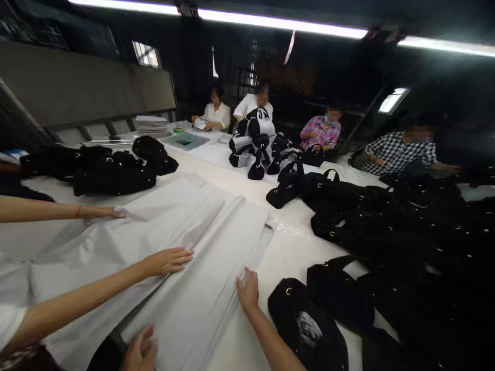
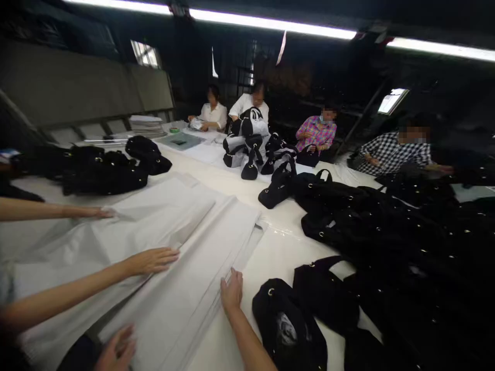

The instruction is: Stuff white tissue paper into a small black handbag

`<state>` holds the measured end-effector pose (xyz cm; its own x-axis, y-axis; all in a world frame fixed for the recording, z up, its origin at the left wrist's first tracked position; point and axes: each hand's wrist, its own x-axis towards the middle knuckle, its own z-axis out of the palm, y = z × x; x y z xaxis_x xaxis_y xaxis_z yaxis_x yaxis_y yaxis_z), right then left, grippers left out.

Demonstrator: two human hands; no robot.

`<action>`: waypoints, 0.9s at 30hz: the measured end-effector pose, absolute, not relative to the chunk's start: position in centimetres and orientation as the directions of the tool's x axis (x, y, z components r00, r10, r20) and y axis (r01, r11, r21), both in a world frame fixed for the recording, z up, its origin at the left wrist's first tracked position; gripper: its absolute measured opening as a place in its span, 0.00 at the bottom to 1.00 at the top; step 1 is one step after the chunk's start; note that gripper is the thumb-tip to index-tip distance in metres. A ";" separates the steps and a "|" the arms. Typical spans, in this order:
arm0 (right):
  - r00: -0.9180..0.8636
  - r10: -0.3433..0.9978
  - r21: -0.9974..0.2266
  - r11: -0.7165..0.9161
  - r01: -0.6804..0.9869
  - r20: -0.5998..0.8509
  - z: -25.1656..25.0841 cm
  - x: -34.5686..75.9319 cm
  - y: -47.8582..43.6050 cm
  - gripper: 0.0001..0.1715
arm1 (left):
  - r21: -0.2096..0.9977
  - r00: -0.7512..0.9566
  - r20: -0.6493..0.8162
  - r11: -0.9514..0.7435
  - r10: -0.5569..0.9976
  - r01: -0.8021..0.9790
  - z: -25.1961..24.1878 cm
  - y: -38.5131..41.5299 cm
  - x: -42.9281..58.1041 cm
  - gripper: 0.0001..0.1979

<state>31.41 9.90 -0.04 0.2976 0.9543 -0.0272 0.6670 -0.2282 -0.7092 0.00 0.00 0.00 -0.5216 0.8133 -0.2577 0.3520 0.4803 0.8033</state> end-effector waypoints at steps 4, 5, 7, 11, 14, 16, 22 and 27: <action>0.246 0.969 -0.704 -0.169 0.690 0.008 0.9 31.3 9.5 0.27 | 0.794 -0.493 -0.278 0.486 0.824 0.365 0.3 -0.7 -0.7 0.22; 0.234 0.972 -0.699 -0.155 0.698 0.018 1.3 31.2 9.5 0.25 | 0.788 -0.490 -0.278 0.488 0.826 0.376 0.4 -0.8 -0.7 0.22; 0.210 0.977 -0.681 -0.127 0.721 0.041 2.3 30.9 9.7 0.24 | 0.774 -0.492 -0.277 0.496 0.825 0.394 0.7 -0.9 -0.6 0.22; 0.143 0.990 -0.648 -0.099 0.755 0.016 4.4 29.2 11.2 0.25 | 0.785 -0.465 -0.292 0.487 0.836 0.383 1.0 -0.9 0.0 0.23; 0.201 0.975 -0.609 -0.219 0.762 -0.099 4.6 27.4 13.2 0.36 | 0.824 -0.416 -0.313 0.462 0.854 0.329 0.8 -0.7 0.3 0.24; 0.275 0.946 -0.554 -0.323 0.767 -0.171 3.9 26.2 14.6 0.46 | 0.850 -0.388 -0.340 0.456 0.857 0.265 0.4 -0.4 0.2 0.25; 0.308 0.920 -0.405 -0.385 0.829 -0.243 0.7 24.7 16.5 0.59 | 0.858 -0.352 -0.383 0.470 0.854 0.207 -0.2 -0.2 -0.6 0.27; 0.269 0.935 -0.398 -0.343 0.851 -0.229 0.2 25.1 16.3 0.54 | 0.801 -0.359 -0.409 0.518 0.839 0.300 0.1 -1.3 -0.7 0.27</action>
<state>25.11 16.32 0.19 0.2695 0.9354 -0.2290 0.8509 -0.3426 -0.3982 -0.67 -1.28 0.06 -0.3588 0.8392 -0.4087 0.2999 0.5182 0.8010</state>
